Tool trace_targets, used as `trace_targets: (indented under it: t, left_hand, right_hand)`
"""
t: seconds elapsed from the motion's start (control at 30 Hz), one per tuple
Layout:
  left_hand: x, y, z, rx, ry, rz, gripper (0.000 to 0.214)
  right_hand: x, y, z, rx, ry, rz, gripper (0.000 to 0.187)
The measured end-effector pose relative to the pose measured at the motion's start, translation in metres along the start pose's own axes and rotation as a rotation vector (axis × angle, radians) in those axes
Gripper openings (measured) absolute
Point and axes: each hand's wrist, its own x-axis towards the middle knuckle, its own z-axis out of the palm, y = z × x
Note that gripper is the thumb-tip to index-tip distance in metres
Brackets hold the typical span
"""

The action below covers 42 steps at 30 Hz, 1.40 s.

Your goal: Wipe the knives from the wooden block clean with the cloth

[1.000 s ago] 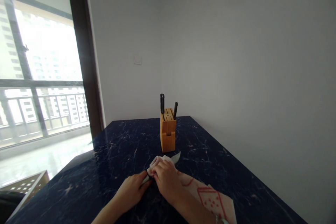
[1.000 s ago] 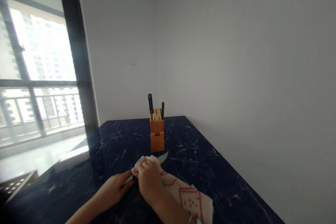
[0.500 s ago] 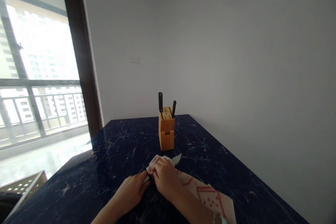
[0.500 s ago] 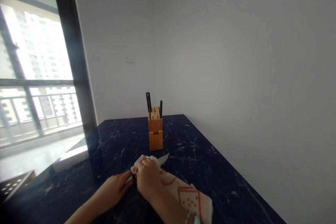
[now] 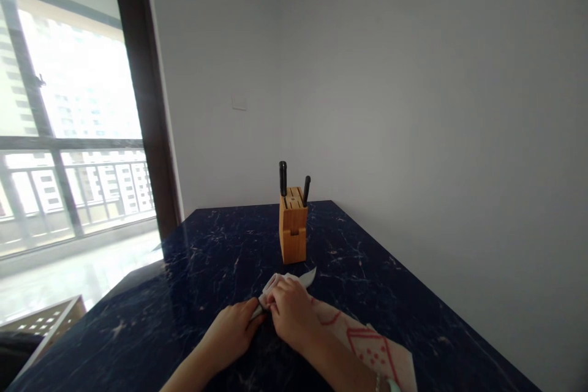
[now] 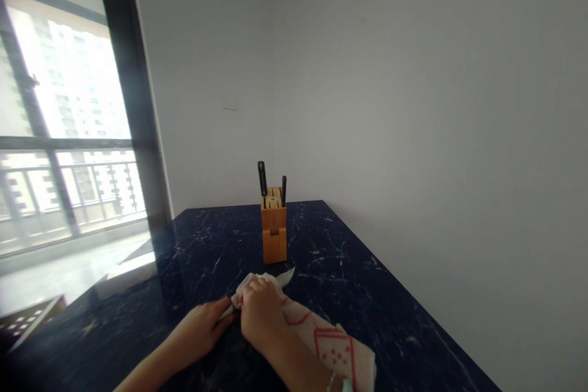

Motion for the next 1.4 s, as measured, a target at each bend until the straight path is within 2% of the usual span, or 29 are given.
trace_targets:
  t: [0.1,0.33,0.57,0.77,1.4]
  left_hand:
    - [0.0006,-0.0008,0.0005,0.027,-0.009,-0.016,0.024]
    - [0.0,0.0015,0.0006,0.026,-0.01,-0.024,0.023]
    - [0.0007,0.0005,0.0021,0.044,0.0,-0.028,0.025]
    - [-0.0001,-0.0011,0.0038,0.029,0.029,0.012,0.022]
    - [0.0019,-0.0055,0.0068,0.035,0.024,0.009,0.025]
  right_hand:
    - [-0.0015,-0.0007,-0.0042,-0.001,-0.025,-0.027,0.011]
    - [0.002,-0.0025,-0.0021,-0.009,0.002,0.025,0.014]
    - [-0.0018,0.0009,-0.0045,0.012,-0.017,-0.044,0.01]
    - [0.0006,-0.0003,-0.0025,0.023,0.005,0.032,0.011]
    - [-0.0019,-0.0017,-0.0082,-0.011,-0.103,-0.023,0.01]
